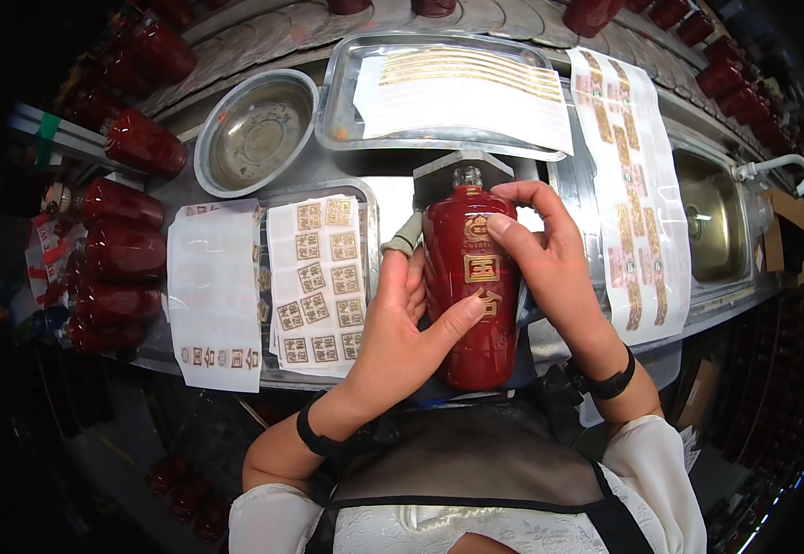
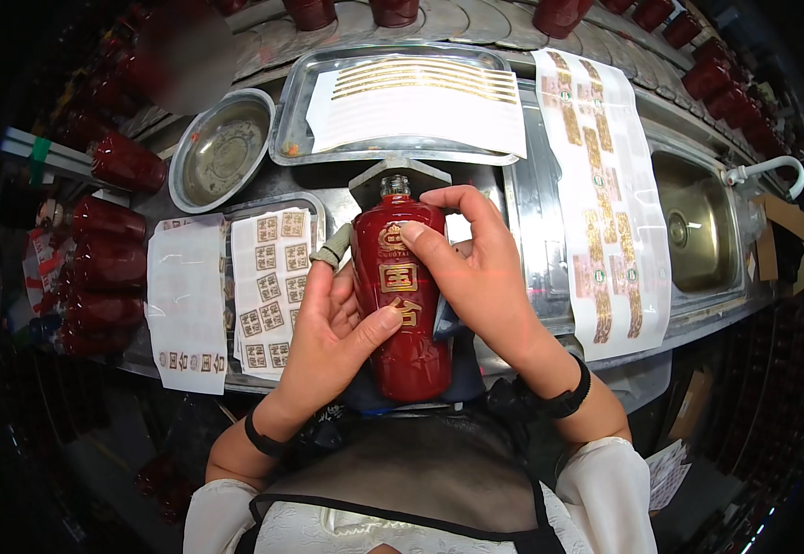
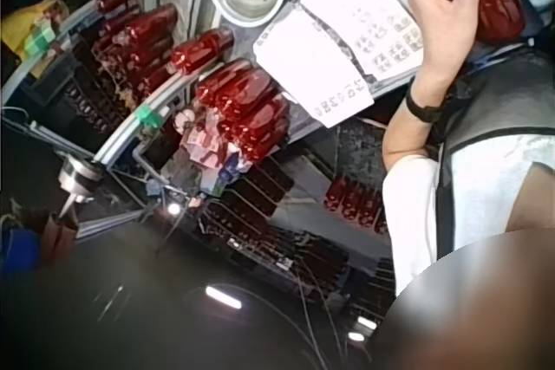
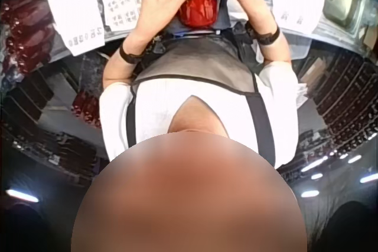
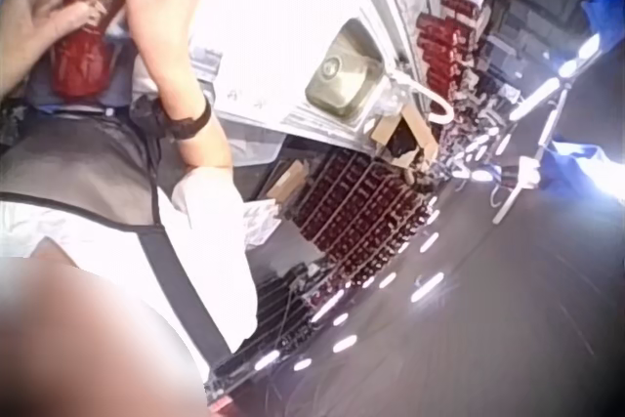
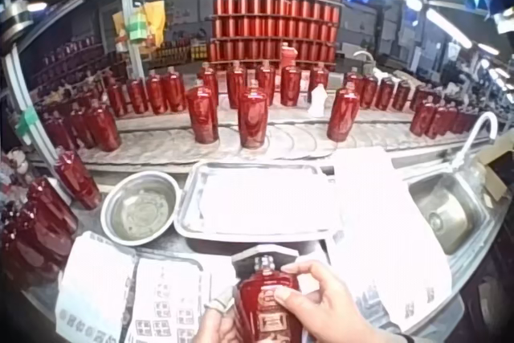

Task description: Applying and smoothing decorative and informational labels onto glass bottles in a factory setting.

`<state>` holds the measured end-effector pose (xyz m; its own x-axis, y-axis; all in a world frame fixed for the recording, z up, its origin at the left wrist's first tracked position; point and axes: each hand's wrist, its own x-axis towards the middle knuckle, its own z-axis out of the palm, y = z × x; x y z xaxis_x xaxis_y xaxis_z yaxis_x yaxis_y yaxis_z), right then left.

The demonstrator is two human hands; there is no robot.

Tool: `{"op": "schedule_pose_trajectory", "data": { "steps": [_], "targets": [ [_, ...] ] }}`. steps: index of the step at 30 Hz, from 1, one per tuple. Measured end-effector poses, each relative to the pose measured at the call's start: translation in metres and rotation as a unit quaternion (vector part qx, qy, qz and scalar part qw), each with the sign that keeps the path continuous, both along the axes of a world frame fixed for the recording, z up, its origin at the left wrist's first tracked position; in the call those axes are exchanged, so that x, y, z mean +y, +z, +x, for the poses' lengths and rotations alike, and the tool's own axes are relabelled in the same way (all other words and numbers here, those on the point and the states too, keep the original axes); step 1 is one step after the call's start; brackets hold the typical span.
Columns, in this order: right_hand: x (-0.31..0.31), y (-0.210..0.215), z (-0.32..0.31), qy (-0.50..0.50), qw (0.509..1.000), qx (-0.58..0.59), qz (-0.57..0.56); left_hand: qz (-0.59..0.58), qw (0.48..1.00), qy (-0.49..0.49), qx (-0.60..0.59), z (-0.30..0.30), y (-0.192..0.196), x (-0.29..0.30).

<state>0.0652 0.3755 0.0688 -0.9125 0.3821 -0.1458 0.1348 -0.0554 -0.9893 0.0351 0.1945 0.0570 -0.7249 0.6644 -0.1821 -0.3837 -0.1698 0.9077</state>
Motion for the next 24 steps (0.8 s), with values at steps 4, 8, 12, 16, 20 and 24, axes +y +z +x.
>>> {"op": "schedule_pose_trajectory", "data": {
  "steps": [4,8,12,16,20,24],
  "targets": [
    [0.000,0.000,0.000,0.004,1.000,-0.004,-0.001,-0.003,1.000,-0.001,0.003,0.000,0.000,0.001],
    [0.000,0.002,-0.001,0.001,1.000,-0.001,0.010,0.003,1.000,0.019,-0.011,0.001,-0.001,0.002],
    [0.006,0.000,0.001,0.013,1.000,-0.001,-0.016,0.003,1.000,0.027,-0.013,-0.003,0.006,0.003],
    [0.010,0.001,0.007,0.026,0.997,0.008,-0.075,0.008,1.000,0.017,-0.012,-0.022,0.020,0.005],
    [0.004,0.002,0.009,0.025,0.996,0.006,-0.090,0.025,0.994,0.043,-0.093,-0.034,0.021,0.017],
    [0.003,-0.004,0.007,0.026,0.998,0.009,-0.055,0.016,0.995,0.060,-0.074,-0.032,0.016,0.023]
  ]
}}
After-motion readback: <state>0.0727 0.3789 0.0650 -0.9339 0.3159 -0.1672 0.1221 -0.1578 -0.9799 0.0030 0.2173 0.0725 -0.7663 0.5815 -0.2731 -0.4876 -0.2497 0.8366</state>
